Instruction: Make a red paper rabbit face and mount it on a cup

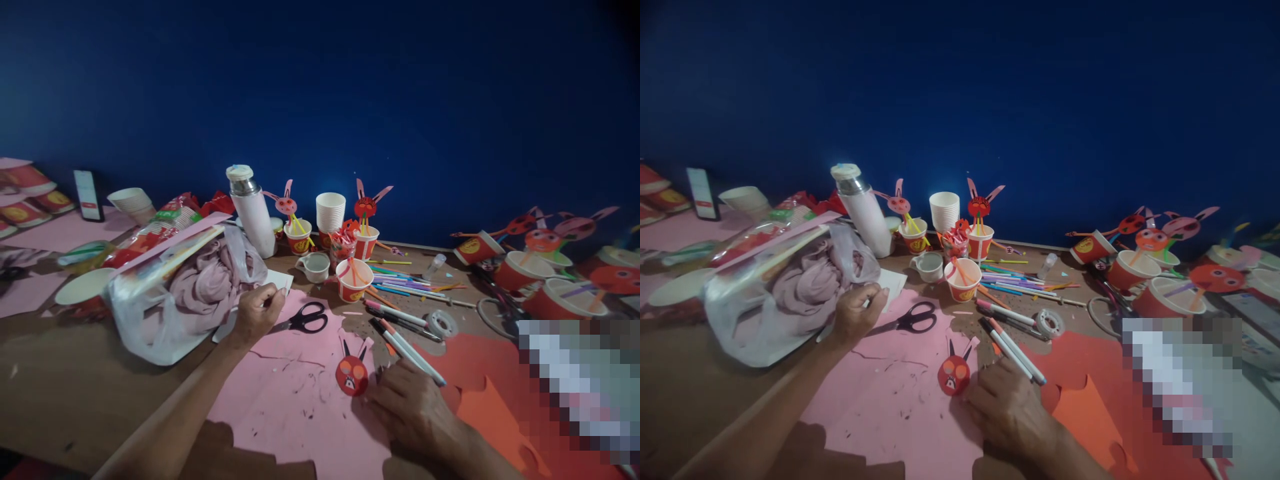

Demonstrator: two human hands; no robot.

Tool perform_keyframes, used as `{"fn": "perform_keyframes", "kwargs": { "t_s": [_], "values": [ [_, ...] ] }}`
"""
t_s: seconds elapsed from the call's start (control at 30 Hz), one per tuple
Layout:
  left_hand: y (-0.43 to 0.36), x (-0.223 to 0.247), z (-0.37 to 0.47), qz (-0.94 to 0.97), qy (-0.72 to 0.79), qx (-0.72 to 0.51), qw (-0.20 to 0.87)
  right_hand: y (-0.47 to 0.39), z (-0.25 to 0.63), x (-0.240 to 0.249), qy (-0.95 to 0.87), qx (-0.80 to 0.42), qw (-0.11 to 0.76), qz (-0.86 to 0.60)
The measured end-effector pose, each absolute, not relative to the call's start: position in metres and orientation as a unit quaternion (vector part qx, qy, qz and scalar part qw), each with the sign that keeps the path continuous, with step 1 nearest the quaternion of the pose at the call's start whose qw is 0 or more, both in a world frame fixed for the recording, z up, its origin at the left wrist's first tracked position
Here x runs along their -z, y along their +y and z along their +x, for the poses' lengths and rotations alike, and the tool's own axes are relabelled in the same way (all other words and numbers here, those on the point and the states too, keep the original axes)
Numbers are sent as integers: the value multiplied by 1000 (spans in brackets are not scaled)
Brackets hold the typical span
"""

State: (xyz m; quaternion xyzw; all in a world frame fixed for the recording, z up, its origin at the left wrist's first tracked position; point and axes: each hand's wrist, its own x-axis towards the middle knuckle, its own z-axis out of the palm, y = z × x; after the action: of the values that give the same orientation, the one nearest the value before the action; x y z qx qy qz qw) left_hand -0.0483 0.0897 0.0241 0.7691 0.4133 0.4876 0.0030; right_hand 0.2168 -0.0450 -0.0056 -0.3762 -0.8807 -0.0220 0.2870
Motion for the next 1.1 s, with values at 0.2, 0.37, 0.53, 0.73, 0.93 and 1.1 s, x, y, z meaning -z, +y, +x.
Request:
{"fn": "perform_keyframes", "kwargs": {
  "t_s": [0.2,0.37,0.53,0.73,0.93,1.1],
  "values": [
    [88,-22,-46,773,416,-479,7,-41,218,0,-880,23,278,-385],
    [87,-21,-44,777,412,-476,18,-42,220,0,-876,30,263,-403],
    [84,-20,-41,781,411,-469,26,-42,224,0,-872,30,259,-415],
    [82,-19,-38,786,418,-453,34,-41,226,3,-871,40,270,-408],
    [81,-20,-36,793,413,-446,41,-39,227,6,-870,45,271,-409],
    [80,-20,-35,796,412,-440,46,-39,228,5,-870,39,265,-413]
  ]
}}
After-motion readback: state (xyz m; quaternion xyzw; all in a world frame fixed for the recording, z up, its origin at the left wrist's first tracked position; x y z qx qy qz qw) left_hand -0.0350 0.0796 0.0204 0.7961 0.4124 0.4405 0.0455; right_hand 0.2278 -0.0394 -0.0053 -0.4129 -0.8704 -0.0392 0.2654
